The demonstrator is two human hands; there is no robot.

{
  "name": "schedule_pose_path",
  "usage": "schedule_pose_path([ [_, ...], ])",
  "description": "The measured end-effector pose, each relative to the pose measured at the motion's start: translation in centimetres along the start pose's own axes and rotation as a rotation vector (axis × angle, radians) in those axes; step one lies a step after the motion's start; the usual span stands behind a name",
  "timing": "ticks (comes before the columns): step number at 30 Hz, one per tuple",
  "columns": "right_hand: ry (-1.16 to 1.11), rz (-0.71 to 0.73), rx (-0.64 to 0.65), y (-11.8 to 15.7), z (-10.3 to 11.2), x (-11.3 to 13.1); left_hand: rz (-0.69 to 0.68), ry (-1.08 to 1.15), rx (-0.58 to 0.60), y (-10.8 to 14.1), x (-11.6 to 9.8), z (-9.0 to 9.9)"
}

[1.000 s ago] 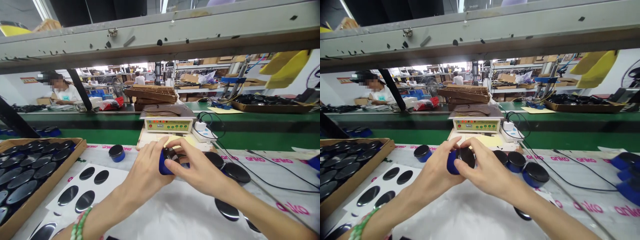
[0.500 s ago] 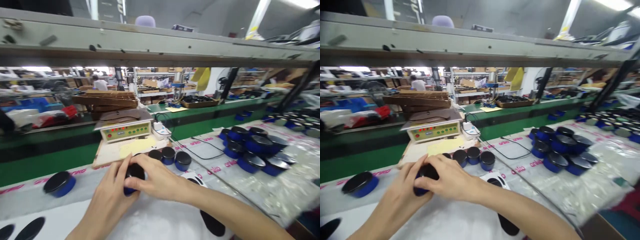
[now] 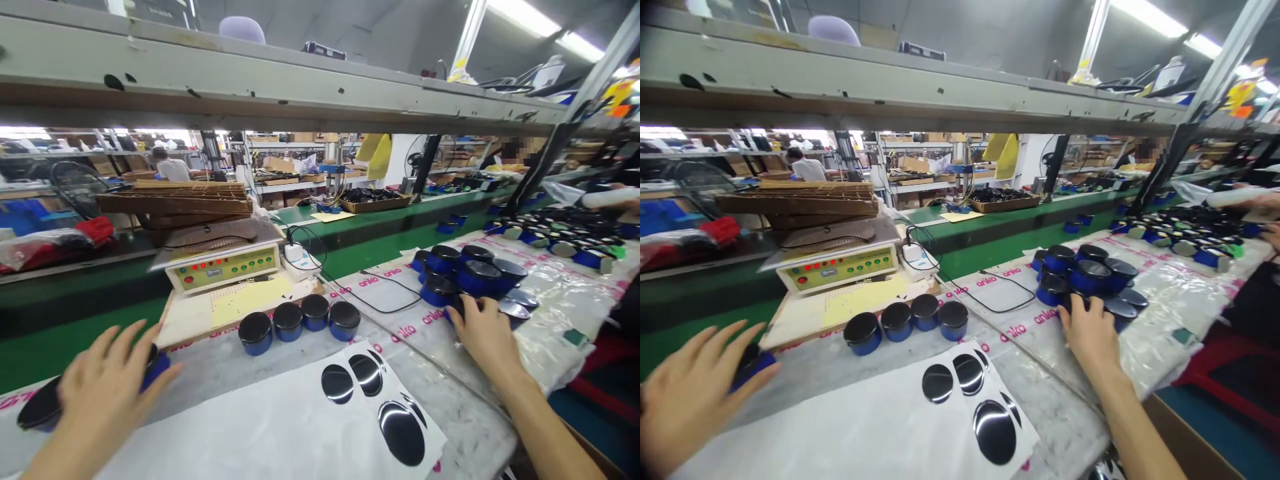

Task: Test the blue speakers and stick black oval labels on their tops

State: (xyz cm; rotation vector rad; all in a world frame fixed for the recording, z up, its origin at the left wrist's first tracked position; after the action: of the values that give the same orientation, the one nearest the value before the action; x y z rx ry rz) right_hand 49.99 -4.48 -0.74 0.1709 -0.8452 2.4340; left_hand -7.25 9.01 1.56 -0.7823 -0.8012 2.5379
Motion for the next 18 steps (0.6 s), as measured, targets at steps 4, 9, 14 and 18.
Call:
schedule_pose_path([
  [4, -0.154, 0.111, 0.003, 1.5, 2.0, 5.3, 0.144, 0.374, 0.46, 0.8, -9.8, -5.5],
  [9, -0.665, 0.735, 0.287, 4.4, 4.1, 21.3, 0.647, 1.463, 0.882, 3.4, -19.5, -10.8],
  [14, -0.47, 0.505, 0.33, -3.8, -2.8, 20.3, 1.06, 1.605, 0.8, 4.1, -17.7, -9.8],
  [18, -0.405, 0.335, 0.301, -7.8, -8.0, 16.0, 1.206, 1.711, 0.603, 3.7, -15.2, -7.0],
])
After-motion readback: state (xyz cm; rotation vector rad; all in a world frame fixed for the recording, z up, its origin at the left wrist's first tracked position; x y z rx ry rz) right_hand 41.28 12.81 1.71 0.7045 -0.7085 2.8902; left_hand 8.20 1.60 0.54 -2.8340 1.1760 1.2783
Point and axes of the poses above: each hand's wrist, its own y-axis away from the middle knuckle, its own z-axis out of the back of the hand, x = y × z, the point moved 9 cm from there along -y, towards the middle knuckle, and after that the axes turned 6 degrees about z, right-handed, at the moved point
